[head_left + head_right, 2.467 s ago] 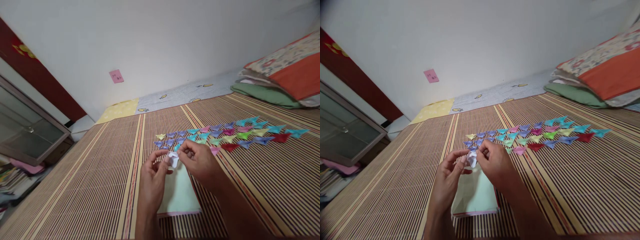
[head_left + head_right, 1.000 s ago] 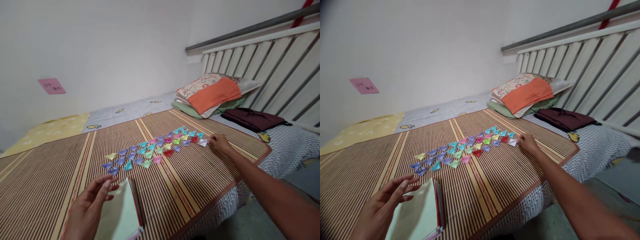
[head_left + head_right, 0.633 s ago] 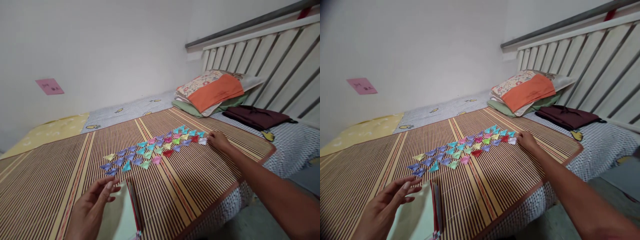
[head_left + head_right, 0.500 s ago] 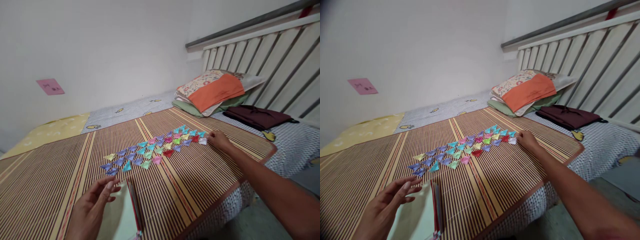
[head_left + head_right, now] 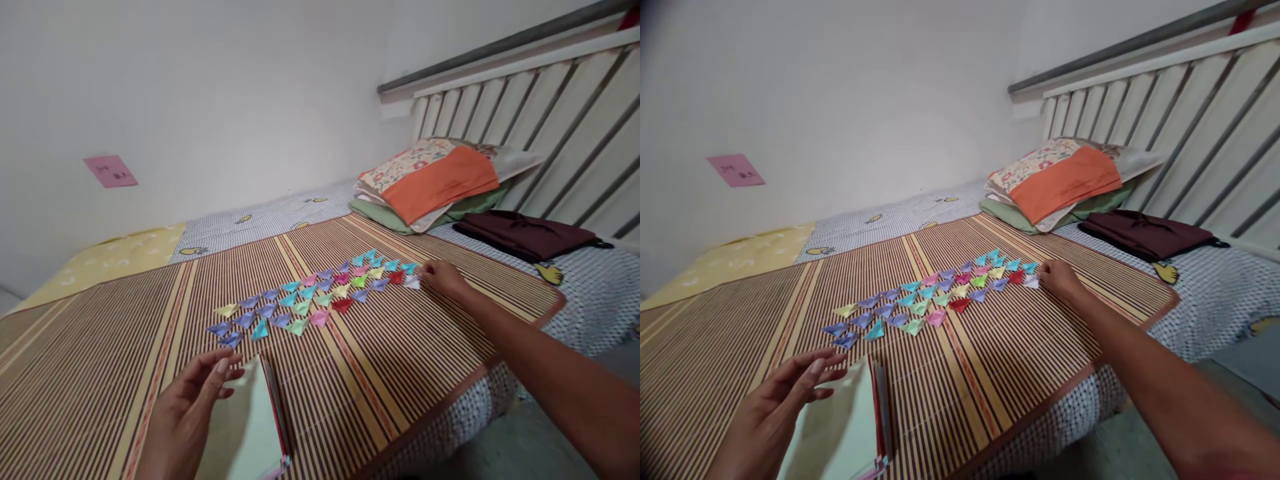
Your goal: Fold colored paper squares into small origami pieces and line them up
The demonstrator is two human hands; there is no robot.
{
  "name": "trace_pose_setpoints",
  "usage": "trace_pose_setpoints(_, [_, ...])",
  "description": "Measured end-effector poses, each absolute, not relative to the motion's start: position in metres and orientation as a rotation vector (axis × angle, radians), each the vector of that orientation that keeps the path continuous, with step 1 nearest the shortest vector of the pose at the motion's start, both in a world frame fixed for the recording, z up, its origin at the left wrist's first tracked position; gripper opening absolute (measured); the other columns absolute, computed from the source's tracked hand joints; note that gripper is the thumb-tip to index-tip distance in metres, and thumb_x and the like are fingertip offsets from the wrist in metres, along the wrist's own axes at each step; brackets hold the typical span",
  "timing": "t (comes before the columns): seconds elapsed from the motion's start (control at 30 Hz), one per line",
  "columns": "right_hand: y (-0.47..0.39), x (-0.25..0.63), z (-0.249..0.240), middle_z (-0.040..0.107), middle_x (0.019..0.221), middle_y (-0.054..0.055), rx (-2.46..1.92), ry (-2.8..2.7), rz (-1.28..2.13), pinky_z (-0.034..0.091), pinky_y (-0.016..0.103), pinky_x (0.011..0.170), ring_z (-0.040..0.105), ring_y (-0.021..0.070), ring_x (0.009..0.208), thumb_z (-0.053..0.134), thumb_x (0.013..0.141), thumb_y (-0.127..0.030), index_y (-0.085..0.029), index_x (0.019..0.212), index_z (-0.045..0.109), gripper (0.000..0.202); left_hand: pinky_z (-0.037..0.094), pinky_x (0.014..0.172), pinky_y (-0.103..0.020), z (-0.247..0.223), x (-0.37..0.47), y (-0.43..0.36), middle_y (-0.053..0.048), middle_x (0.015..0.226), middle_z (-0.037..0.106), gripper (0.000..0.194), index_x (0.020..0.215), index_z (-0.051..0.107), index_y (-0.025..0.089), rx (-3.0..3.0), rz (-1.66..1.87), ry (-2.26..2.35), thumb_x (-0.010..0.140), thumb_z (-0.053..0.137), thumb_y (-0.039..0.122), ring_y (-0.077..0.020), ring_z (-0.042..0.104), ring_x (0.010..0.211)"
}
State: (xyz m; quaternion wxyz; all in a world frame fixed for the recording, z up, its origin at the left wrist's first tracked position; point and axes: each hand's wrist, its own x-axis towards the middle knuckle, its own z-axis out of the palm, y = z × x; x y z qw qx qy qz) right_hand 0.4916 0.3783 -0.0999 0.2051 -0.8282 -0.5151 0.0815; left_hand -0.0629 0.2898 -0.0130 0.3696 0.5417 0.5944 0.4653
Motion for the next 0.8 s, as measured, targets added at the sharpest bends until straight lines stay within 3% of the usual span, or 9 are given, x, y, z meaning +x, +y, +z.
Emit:
trace_pose_setpoints(0.17, [0.365,0.482,-0.086,0.066,0.127,0.01,-2.268,-1.352,0.135,0.058,0.042,0.09,0.068,0.0218,0.105,0.063,0.101,-0.034,-0.02,0.124,0.065,0.027,0.06,0.069,-0.032,-0.014,-0.081,0.285,-0.011,0.104,0.08,0.055,0.104,0.075,0.02,1.261,1.341,1.556,0.072,0.079,0.064,-0.0283,0.076,0.091])
trace_pose_setpoints(0.27, [0.351,0.466,-0.074,0.07,0.113,0.007,-2.169,-1.302,0.062,0.056,0.039,0.087,0.067,0.0191,0.095,0.06,0.101,-0.035,-0.02,0.109,0.068,0.018,0.058,0.063,-0.026,-0.008,-0.087,0.28,-0.008,0.098,0.08,0.049,0.104,0.075,0.02,1.137,1.595,1.503,0.074,0.081,0.058,-0.0227,0.075,0.082])
trace_pose_setpoints(0.4, [0.333,0.416,-0.063,0.071,0.083,0.012,-1.905,-1.335,0.073,0.05,0.043,0.074,0.067,0.0305,0.082,0.056,0.093,-0.037,-0.024,0.083,0.065,0.018,0.054,0.059,-0.022,0.001,-0.094,0.273,-0.006,0.091,0.08,0.034,0.101,0.074,0.018,0.992,1.856,1.326,0.08,0.081,0.044,-0.0171,0.074,0.071])
trace_pose_setpoints(0.57, [0.296,0.295,-0.052,0.075,0.083,0.006,-1.534,-1.638,0.369,0.054,0.041,0.073,0.069,0.0292,0.081,0.06,0.087,-0.048,-0.03,0.084,0.069,0.021,0.049,0.052,-0.019,0.007,-0.108,0.268,-0.005,0.082,0.078,0.03,0.097,0.074,0.014,0.773,2.067,1.186,0.08,0.08,0.037,-0.0128,0.07,0.063])
trace_pose_setpoints(0.67, [0.276,0.215,-0.044,0.073,0.079,0.002,-1.319,-1.831,0.599,0.054,0.034,0.067,0.069,0.0229,0.074,0.058,0.092,-0.04,-0.027,0.082,0.068,0.019,0.048,0.052,-0.018,0.005,-0.117,0.265,-0.004,0.08,0.076,0.029,0.094,0.074,0.014,0.653,2.05,1.096,0.076,0.083,0.034,-0.0111,0.068,0.062])
trace_pose_setpoints(0.8, [0.284,0.152,-0.038,0.075,0.105,0.006,-1.049,-2.02,0.795,0.053,0.038,0.09,0.069,0.0243,0.101,0.063,0.088,-0.024,-0.024,0.098,0.071,0.013,0.049,0.058,-0.019,0.003,-0.124,0.262,-0.001,0.081,0.073,0.025,0.095,0.071,0.016,0.657,1.981,1.071,0.081,0.078,0.035,-0.0092,0.065,0.065])
